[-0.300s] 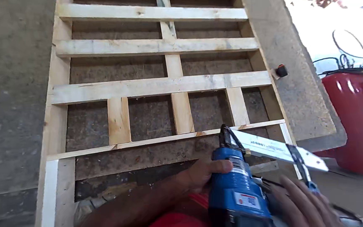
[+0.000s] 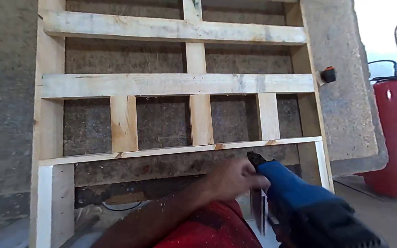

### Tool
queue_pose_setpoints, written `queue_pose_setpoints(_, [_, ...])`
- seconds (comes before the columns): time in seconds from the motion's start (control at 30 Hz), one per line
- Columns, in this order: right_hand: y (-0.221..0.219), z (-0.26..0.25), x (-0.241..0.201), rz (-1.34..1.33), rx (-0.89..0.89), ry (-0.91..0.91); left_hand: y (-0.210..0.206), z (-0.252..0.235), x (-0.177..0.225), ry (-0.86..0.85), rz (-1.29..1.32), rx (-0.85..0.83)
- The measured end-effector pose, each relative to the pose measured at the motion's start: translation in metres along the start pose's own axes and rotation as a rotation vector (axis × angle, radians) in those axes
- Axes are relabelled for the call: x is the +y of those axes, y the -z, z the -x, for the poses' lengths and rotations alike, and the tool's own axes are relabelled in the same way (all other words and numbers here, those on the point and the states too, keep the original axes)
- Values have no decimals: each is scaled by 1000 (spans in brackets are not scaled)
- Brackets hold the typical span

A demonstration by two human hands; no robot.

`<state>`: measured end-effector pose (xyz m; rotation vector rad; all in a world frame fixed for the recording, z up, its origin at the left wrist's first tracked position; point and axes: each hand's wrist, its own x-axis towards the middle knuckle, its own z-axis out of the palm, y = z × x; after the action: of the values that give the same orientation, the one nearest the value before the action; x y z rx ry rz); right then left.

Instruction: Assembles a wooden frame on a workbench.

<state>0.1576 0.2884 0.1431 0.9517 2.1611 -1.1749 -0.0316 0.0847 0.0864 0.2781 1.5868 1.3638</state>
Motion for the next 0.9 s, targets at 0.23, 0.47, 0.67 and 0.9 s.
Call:
queue_pose_setpoints(0.23, [33,-48,36,141,-151,161,63,-89,-54,295,-548,949])
queue_pose_setpoints(0.47, [48,-77,11,312,-196,296,49,-110,-59,483,-627,1043])
queue_pose_setpoints(0.67, [54,-94,5,255,-209,243,57,-119,-50,640,-668,996])
queue_pose_setpoints(0.9, [65,-100,-13,415,-265,181,51,-118,-54,616,-680,1005])
